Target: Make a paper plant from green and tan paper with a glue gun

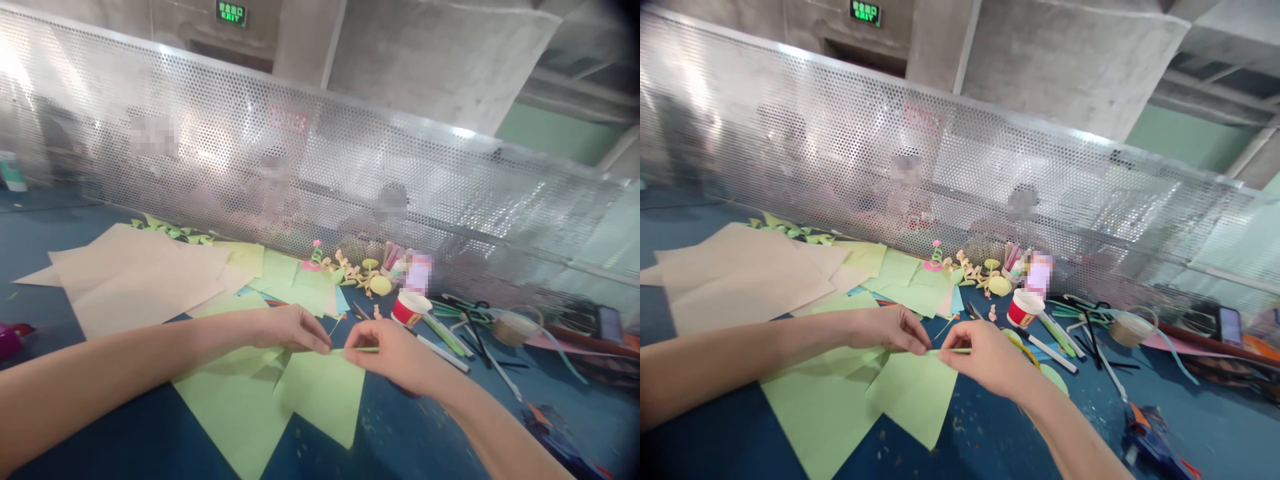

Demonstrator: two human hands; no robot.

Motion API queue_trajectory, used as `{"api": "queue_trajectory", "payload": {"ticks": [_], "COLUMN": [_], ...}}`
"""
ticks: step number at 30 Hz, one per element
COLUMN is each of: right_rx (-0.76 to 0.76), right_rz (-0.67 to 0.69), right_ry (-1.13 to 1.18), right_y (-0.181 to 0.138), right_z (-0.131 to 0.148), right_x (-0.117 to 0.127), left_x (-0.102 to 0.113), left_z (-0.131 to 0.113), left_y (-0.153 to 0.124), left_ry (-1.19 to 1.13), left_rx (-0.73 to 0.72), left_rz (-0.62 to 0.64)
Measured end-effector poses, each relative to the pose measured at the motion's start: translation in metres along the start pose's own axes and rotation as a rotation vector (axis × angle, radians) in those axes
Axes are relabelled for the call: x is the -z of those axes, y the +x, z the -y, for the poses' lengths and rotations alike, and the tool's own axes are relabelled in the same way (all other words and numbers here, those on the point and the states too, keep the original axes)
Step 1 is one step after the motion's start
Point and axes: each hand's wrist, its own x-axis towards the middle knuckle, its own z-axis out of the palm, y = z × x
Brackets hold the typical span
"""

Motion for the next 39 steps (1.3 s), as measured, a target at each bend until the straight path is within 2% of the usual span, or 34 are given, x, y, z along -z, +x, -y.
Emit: {"api": "queue_trajectory", "payload": {"ticks": [8,15,19,29,34,39], "right_rx": [-0.017,-0.043,-0.07,-0.014,-0.008,0.01], "right_rz": [-0.049,-0.003,0.012,-0.015,-0.023,-0.009], "right_ry": [-0.037,-0.012,-0.042,0.007,-0.048,-0.058], "right_y": [-0.002,0.0,0.0,-0.003,-0.006,-0.007], "right_z": [0.004,-0.004,-0.005,0.0,0.006,0.009], "right_x": [0.006,0.007,0.007,0.008,0.007,0.008], "left_x": [0.0,-0.001,-0.002,-0.004,-0.004,-0.005], "left_z": [-0.003,-0.003,-0.002,-0.003,-0.002,-0.002], "left_y": [-0.001,-0.002,-0.001,-0.004,-0.004,-0.004], "left_ry": [0.041,0.09,0.048,-0.031,-0.037,0.031], "left_rx": [-0.06,-0.128,-0.102,0.029,0.034,-0.012], "left_rz": [-0.014,-0.044,-0.032,0.038,0.067,0.011]}}
